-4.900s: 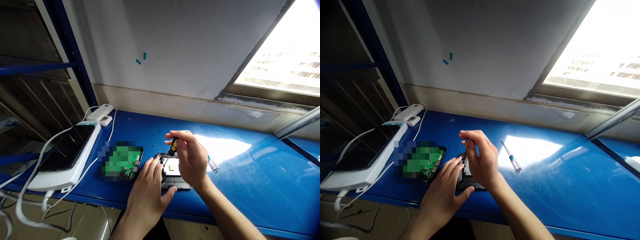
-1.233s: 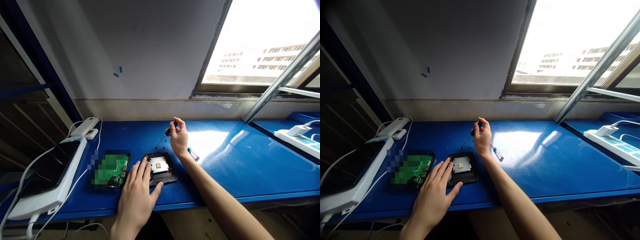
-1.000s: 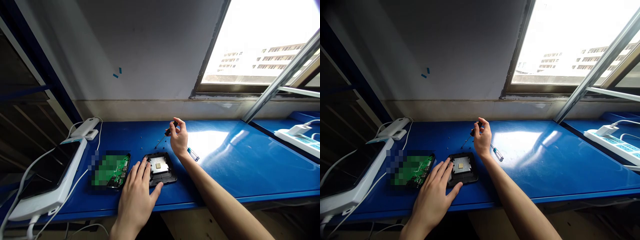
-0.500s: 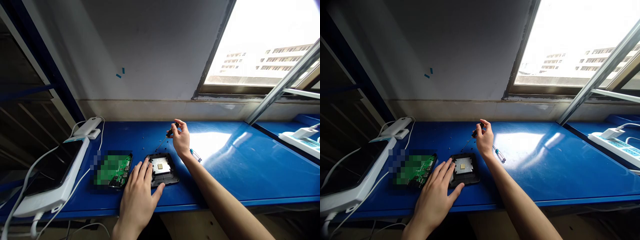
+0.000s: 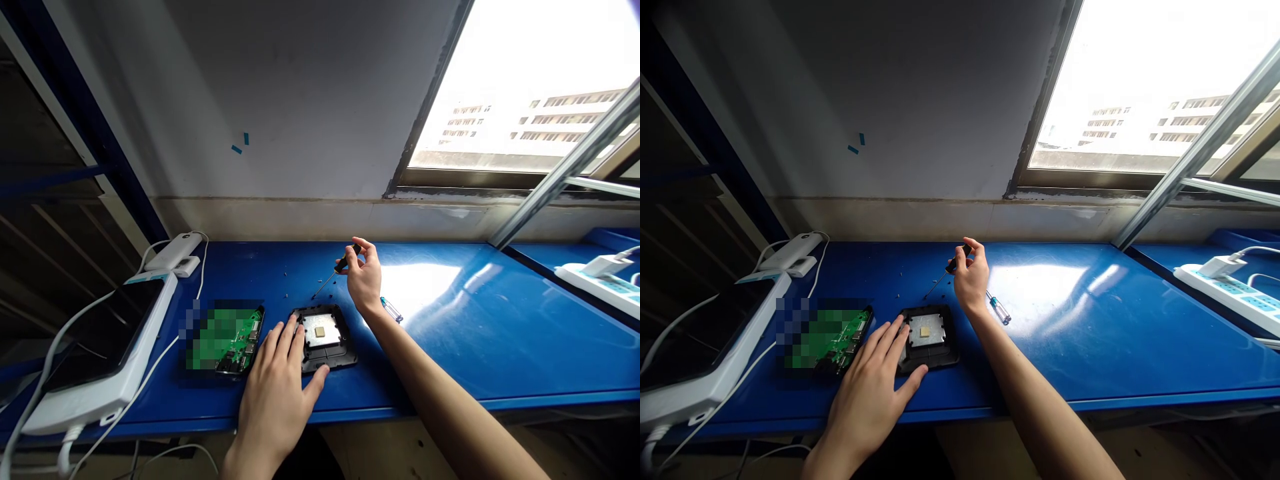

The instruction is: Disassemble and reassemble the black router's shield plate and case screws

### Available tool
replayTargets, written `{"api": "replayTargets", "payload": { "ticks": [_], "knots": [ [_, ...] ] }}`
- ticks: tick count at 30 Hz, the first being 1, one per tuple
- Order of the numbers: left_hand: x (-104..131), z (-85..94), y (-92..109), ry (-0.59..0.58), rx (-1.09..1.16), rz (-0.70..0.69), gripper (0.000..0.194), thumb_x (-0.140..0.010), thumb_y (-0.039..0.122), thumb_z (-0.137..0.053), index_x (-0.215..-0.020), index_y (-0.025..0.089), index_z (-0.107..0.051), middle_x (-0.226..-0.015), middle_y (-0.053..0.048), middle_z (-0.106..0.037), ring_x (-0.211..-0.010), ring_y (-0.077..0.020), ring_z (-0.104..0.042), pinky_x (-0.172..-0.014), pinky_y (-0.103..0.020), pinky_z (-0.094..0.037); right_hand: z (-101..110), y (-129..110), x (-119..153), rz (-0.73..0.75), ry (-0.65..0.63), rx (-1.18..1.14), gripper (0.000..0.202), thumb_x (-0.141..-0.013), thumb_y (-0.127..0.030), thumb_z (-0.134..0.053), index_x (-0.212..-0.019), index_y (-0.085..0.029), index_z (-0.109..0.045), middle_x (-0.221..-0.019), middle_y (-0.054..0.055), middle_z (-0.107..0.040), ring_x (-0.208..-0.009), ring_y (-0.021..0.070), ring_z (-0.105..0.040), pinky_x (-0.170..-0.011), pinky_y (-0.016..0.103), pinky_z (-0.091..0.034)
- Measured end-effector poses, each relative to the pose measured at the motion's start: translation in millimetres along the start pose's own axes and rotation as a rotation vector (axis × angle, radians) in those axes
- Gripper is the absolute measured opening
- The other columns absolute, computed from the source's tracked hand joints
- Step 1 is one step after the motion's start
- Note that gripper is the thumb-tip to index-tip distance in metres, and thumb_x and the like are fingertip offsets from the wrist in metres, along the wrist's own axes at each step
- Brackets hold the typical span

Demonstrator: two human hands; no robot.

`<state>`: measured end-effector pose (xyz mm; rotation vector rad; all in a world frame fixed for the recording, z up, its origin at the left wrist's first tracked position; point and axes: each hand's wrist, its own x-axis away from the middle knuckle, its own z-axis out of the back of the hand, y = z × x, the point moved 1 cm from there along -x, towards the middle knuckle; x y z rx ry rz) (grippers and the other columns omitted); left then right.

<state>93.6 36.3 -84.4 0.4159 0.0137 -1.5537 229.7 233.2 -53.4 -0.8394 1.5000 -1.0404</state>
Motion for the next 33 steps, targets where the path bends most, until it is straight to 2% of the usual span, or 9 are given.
{"api": "replayTargets", "payload": {
  "ticks": [12, 17, 24, 33],
  "knots": [
    [0.1, -0.9, -0.4, -0.032, -0.016, -0.001, 0.061, -0.1, 0.051, -0.046, -0.149, 0.015, -0.052, -0.16, -0.007, -0.044, -0.145, -0.0342, -0.046, -0.111, -0.052, -0.051, 1.4, 4.2, -2.0, 0.054, 0.017, 0.004, 0.039, -0.091, -0.049, -0.061, -0.121, -0.024, -0.056, -0.098, 0.0, -0.053, -0.066, 0.0109, -0.066, -0.056, 0.026, -0.059],
    [-0.2, -0.6, -0.3, -0.043, -0.018, 0.003, 0.061, -0.1, 0.051, -0.046, -0.148, 0.015, -0.052, -0.16, -0.008, -0.044, -0.145, -0.0344, -0.046, -0.112, -0.053, -0.05, 0.4, 3.7, -2.5, 0.017, 0.04, -0.002, 0.041, -0.091, -0.05, -0.062, -0.121, -0.024, -0.055, -0.097, 0.0, -0.052, -0.065, 0.0115, -0.066, -0.052, 0.025, -0.058],
    [-0.2, -0.8, -0.1, -0.021, 0.004, -0.004, 0.059, -0.099, 0.05, -0.049, -0.146, 0.015, -0.055, -0.158, -0.011, -0.048, -0.145, -0.0349, -0.046, -0.112, -0.053, -0.05, 0.9, 2.8, -3.3, -0.001, 0.031, -0.046, 0.043, -0.089, -0.051, -0.063, -0.122, -0.024, -0.054, -0.1, 0.0, -0.054, -0.071, 0.0135, -0.07, -0.056, 0.027, -0.061],
    [1.4, -2.8, -2.4, 0.016, 0.012, -0.01, 0.059, -0.099, 0.05, -0.051, -0.146, 0.016, -0.055, -0.157, -0.011, -0.05, -0.144, -0.0345, -0.048, -0.111, -0.052, -0.051, 1.4, 3.6, -3.2, 0.015, 0.023, 0.01, 0.042, -0.09, -0.051, -0.062, -0.122, -0.025, -0.055, -0.099, 0.0, -0.056, -0.069, 0.0127, -0.069, -0.056, 0.026, -0.06]
  ]
}}
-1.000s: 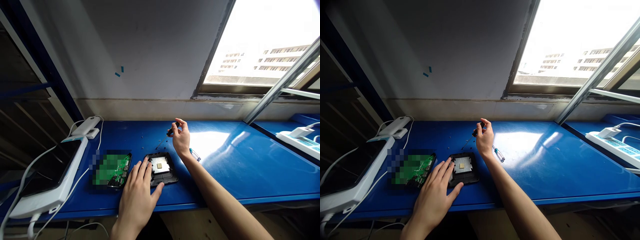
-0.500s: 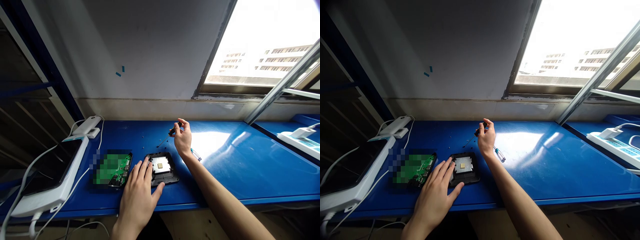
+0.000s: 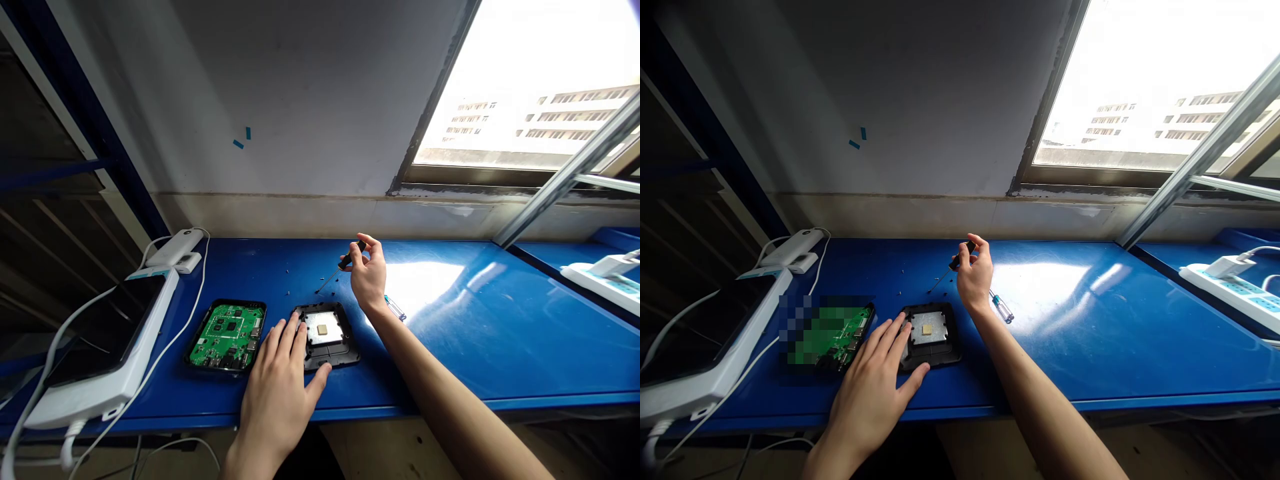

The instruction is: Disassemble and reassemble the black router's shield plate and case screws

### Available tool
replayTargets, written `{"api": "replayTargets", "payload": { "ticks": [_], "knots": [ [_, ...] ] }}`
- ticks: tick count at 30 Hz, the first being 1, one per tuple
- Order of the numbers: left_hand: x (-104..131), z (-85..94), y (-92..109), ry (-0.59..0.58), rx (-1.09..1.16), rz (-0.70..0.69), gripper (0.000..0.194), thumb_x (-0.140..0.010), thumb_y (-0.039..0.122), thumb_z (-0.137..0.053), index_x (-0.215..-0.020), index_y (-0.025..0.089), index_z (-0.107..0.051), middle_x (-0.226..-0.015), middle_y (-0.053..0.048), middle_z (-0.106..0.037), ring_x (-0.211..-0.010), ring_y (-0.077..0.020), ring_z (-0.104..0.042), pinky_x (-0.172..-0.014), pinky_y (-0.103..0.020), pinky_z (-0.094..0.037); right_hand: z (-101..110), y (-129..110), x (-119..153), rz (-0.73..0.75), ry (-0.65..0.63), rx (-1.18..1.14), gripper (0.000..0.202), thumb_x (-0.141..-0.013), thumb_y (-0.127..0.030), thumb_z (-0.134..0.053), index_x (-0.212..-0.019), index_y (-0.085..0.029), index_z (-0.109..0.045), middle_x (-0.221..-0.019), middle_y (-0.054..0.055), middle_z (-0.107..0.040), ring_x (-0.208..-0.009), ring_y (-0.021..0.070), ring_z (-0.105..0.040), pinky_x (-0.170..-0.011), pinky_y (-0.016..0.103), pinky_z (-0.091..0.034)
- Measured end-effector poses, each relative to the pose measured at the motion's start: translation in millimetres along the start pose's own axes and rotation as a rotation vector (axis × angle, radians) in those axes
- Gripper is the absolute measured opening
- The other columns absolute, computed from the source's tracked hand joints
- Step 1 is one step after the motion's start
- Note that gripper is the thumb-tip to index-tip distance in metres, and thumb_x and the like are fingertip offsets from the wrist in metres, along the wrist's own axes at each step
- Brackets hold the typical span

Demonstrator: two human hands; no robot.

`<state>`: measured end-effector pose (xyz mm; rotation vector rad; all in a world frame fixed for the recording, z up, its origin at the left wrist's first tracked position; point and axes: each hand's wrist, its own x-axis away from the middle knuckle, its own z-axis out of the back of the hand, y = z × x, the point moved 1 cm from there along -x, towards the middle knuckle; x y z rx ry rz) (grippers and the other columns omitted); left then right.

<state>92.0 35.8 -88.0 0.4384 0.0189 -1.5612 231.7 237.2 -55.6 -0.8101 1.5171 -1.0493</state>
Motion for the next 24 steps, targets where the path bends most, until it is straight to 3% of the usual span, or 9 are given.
{"api": "replayTargets", "payload": {
  "ticks": [16, 24],
  "knots": [
    [-0.9, -0.2, 0.3, 0.008, -0.022, -0.005, 0.06, -0.099, 0.051, -0.049, -0.147, 0.016, -0.054, -0.158, -0.009, -0.048, -0.144, -0.0344, -0.048, -0.111, -0.052, -0.051, 0.1, -4.9, 1.3, 0.037, -0.007, 0.026, 0.042, -0.09, -0.052, -0.061, -0.121, -0.024, -0.056, -0.099, 0.001, -0.055, -0.068, 0.0121, -0.067, -0.056, 0.027, -0.059],
    [-0.9, 1.0, 0.1, -0.009, -0.034, -0.002, 0.06, -0.099, 0.051, -0.048, -0.147, 0.016, -0.054, -0.159, -0.008, -0.047, -0.144, -0.0339, -0.048, -0.111, -0.051, -0.051, 0.7, -5.5, 0.3, -0.028, -0.008, -0.047, 0.043, -0.088, -0.052, -0.064, -0.12, -0.025, -0.055, -0.098, -0.001, -0.055, -0.07, 0.0129, -0.07, -0.058, 0.027, -0.062]
  ]
}}
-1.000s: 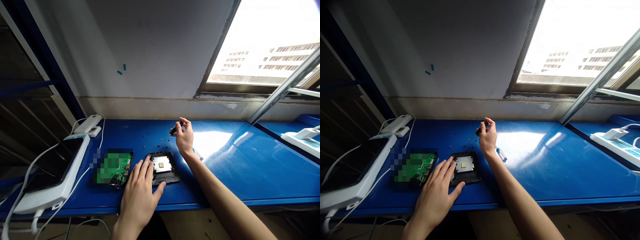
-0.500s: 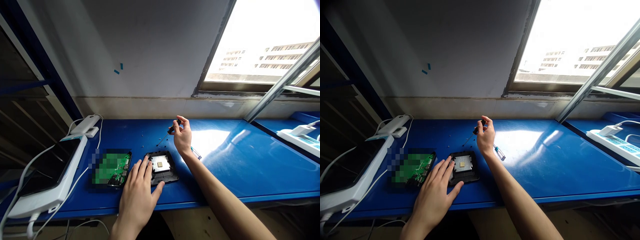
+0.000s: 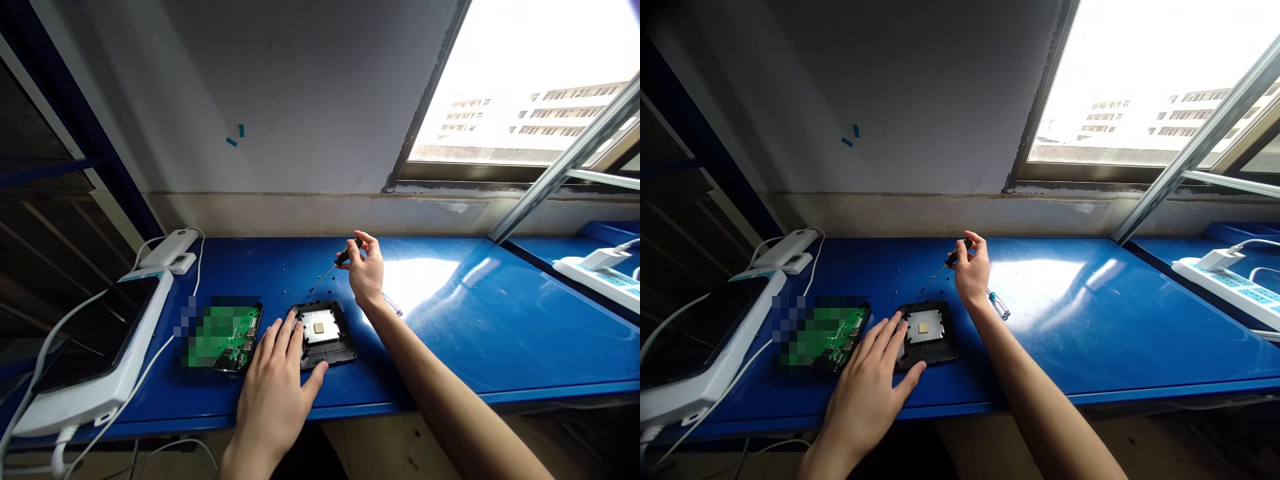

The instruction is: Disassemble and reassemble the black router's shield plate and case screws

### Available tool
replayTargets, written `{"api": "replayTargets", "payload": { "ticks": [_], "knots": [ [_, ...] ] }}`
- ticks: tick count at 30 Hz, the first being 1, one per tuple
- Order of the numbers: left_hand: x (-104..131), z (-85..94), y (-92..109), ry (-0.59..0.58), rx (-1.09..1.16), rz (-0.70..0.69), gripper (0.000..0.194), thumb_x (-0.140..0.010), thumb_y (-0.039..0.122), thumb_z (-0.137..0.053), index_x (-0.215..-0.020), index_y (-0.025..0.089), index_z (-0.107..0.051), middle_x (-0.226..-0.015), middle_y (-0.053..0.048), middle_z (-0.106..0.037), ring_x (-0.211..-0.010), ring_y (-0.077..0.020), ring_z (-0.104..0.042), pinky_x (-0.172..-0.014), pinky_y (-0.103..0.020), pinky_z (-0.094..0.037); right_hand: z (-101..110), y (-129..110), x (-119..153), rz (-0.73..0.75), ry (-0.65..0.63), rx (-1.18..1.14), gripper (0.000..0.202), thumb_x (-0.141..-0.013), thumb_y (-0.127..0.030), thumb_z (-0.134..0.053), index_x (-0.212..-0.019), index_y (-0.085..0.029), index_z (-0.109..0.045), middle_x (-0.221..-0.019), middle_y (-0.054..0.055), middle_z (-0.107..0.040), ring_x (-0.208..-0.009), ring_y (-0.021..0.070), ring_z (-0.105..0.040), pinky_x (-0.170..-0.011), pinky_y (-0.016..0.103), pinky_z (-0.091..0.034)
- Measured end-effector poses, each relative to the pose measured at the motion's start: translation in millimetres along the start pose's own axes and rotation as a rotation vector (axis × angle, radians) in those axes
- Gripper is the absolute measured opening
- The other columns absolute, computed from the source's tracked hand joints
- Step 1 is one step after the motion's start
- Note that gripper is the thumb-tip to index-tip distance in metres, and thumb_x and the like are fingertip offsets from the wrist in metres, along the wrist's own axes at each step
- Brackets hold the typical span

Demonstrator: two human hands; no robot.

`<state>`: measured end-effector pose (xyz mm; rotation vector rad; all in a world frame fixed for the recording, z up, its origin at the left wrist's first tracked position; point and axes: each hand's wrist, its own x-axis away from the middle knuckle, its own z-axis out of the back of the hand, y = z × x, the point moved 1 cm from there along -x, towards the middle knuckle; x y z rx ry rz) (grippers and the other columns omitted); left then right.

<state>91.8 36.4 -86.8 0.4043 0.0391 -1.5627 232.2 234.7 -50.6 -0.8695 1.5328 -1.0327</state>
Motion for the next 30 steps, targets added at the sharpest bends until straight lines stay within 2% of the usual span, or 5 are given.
{"api": "replayTargets", "payload": {
  "ticks": [15, 30],
  "knots": [
    [0.1, 1.6, 1.8, -0.01, -0.009, -0.007, 0.06, -0.1, 0.051, -0.046, -0.147, 0.014, -0.054, -0.159, -0.008, -0.046, -0.143, -0.0346, -0.048, -0.11, -0.053, -0.051, 2.8, -8.2, -0.4, 0.02, -0.03, -0.015, 0.045, -0.086, -0.052, -0.068, -0.119, -0.023, -0.056, -0.095, -0.002, -0.054, -0.067, 0.0132, -0.071, -0.058, 0.03, -0.064],
    [0.4, -0.3, 0.7, 0.016, 0.035, -0.005, 0.059, -0.098, 0.049, -0.052, -0.146, 0.015, -0.055, -0.157, -0.011, -0.05, -0.143, -0.0346, -0.049, -0.112, -0.052, -0.05, 4.4, -0.6, -4.2, -0.019, -0.046, -0.007, 0.047, -0.083, -0.054, -0.068, -0.117, -0.024, -0.057, -0.093, -0.002, -0.056, -0.069, 0.0139, -0.071, -0.058, 0.03, -0.064]
  ]
}}
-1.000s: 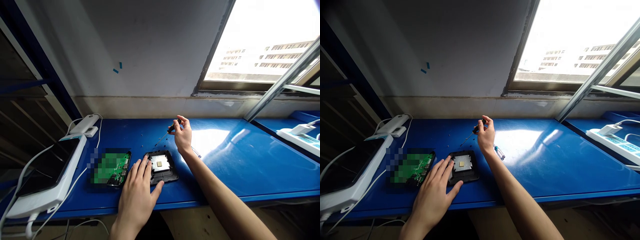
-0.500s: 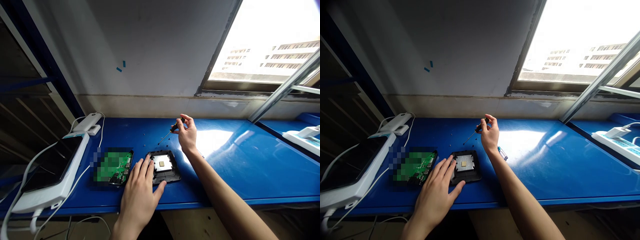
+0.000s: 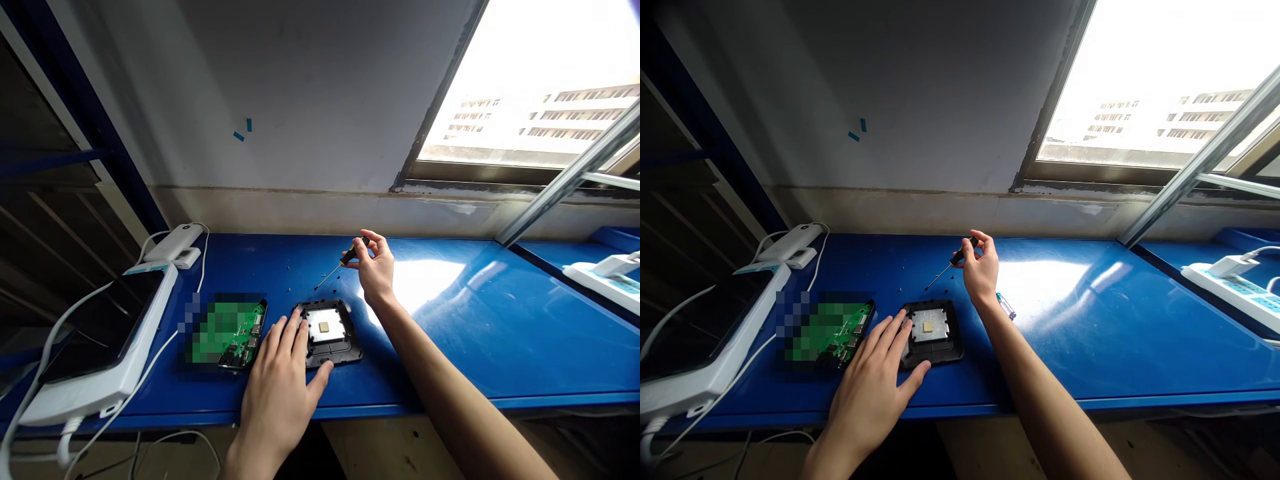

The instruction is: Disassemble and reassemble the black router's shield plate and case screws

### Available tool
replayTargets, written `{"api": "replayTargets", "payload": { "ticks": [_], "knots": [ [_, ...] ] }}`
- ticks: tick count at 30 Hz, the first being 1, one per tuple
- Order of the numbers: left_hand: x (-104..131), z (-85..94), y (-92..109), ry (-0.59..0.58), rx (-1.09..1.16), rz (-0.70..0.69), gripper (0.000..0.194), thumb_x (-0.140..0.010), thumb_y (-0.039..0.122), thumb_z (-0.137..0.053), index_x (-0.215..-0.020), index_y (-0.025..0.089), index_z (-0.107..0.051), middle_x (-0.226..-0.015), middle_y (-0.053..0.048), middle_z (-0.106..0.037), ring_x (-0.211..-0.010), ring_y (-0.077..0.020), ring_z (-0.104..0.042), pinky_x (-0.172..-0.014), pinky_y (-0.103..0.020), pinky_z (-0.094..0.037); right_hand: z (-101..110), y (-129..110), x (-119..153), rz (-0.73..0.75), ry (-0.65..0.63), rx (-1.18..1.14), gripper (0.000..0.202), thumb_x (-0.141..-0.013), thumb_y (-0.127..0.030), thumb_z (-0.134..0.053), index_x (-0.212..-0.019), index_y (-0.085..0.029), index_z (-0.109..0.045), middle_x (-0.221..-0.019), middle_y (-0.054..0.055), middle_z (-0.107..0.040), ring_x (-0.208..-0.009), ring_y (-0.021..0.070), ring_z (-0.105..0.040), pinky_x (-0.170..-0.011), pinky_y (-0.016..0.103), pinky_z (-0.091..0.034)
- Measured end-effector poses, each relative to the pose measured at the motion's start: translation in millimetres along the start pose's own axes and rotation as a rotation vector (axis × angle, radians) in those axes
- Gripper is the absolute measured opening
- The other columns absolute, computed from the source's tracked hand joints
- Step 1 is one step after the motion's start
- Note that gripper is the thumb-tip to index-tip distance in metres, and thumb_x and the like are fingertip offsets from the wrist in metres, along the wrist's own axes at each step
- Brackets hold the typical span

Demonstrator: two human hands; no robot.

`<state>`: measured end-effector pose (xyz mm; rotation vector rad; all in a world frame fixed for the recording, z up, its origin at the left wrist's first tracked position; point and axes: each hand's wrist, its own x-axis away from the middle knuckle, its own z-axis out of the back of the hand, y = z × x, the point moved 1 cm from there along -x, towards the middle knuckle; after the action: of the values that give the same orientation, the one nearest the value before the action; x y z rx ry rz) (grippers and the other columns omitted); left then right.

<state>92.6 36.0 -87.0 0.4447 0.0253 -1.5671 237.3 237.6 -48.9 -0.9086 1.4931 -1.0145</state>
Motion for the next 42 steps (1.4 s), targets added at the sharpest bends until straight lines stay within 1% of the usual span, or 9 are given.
{"api": "replayTargets", "payload": {
  "ticks": [5, 10, 16, 20, 25, 29, 37, 42],
  "knots": [
    [0, 1.2, 1, 0.0, 0.003, -0.002, 0.058, -0.098, 0.049, -0.052, -0.146, 0.016, -0.055, -0.156, -0.011, -0.051, -0.142, -0.0347, -0.049, -0.111, -0.052, -0.051, 1, 3, -3, -0.029, 0.014, -0.011, 0.047, -0.082, -0.053, -0.069, -0.116, -0.023, -0.056, -0.092, -0.002, -0.057, -0.07, 0.015, -0.072, -0.059, 0.031, -0.064],
    [1, 0.2, 1, -0.01, -0.007, -0.01, 0.059, -0.099, 0.05, -0.049, -0.146, 0.014, -0.054, -0.158, -0.011, -0.048, -0.143, -0.0349, -0.049, -0.112, -0.053, -0.05, 0, 0, -1, -0.005, -0.001, 0.012, 0.048, -0.082, -0.054, -0.068, -0.116, -0.023, -0.057, -0.092, -0.002, -0.056, -0.069, 0.0142, -0.071, -0.057, 0.03, -0.064],
    [-1, -1.0, 0, -0.004, -0.003, -0.002, 0.058, -0.098, 0.05, -0.051, -0.146, 0.016, -0.055, -0.157, -0.01, -0.05, -0.143, -0.0349, -0.049, -0.111, -0.052, -0.051, 1, 2, -1, 0.006, -0.005, 0.037, 0.047, -0.084, -0.053, -0.068, -0.119, -0.023, -0.057, -0.093, -0.002, -0.055, -0.07, 0.0145, -0.072, -0.057, 0.029, -0.064],
    [0, -0.4, 0, -0.004, -0.006, -0.01, 0.059, -0.099, 0.05, -0.05, -0.146, 0.015, -0.055, -0.158, -0.011, -0.049, -0.143, -0.035, -0.048, -0.112, -0.052, -0.05, 1, 2, -1, 0.01, -0.007, 0.024, 0.047, -0.084, -0.053, -0.068, -0.118, -0.023, -0.057, -0.093, -0.001, -0.056, -0.069, 0.0142, -0.071, -0.057, 0.029, -0.064],
    [0, -0.1, 1, 0.002, 0.0, -0.01, 0.058, -0.099, 0.05, -0.051, -0.145, 0.015, -0.056, -0.157, -0.011, -0.05, -0.143, -0.035, -0.049, -0.112, -0.052, -0.05, -1, 1, 0, -0.006, -0.033, 0.033, 0.048, -0.082, -0.054, -0.07, -0.117, -0.023, -0.058, -0.091, -0.003, -0.052, -0.068, 0.0137, -0.071, -0.055, 0.027, -0.063],
    [0, -0.1, 1, 0.008, -0.017, -0.014, 0.059, -0.099, 0.05, -0.05, -0.145, 0.014, -0.056, -0.158, -0.011, -0.049, -0.143, -0.035, -0.049, -0.111, -0.053, -0.051, -1, -1, 2, -0.006, -0.025, 0.024, 0.047, -0.083, -0.052, -0.07, -0.117, -0.023, -0.058, -0.089, -0.004, -0.051, -0.068, 0.0141, -0.071, -0.054, 0.027, -0.063],
    [-1, 0.7, 1, -0.007, -0.033, -0.021, 0.059, -0.099, 0.05, -0.048, -0.145, 0.014, -0.056, -0.157, -0.012, -0.049, -0.142, -0.0356, -0.049, -0.11, -0.053, -0.051, -2, -10, 5, 0.065, -0.013, 0.061, 0.042, -0.085, -0.051, -0.069, -0.116, -0.024, -0.059, -0.095, -0.001, -0.052, -0.067, 0.013, -0.07, -0.055, 0.028, -0.062],
    [0, 0.6, 1, 0.006, -0.034, -0.018, 0.058, -0.099, 0.05, -0.05, -0.144, 0.014, -0.057, -0.156, -0.011, -0.05, -0.142, -0.0356, -0.05, -0.11, -0.052, -0.052, -1, -9, 5, 0.038, -0.02, 0.07, 0.044, -0.085, -0.052, -0.069, -0.117, -0.024, -0.058, -0.094, -0.002, -0.05, -0.066, 0.0118, -0.068, -0.056, 0.027, -0.063]
  ]
}}
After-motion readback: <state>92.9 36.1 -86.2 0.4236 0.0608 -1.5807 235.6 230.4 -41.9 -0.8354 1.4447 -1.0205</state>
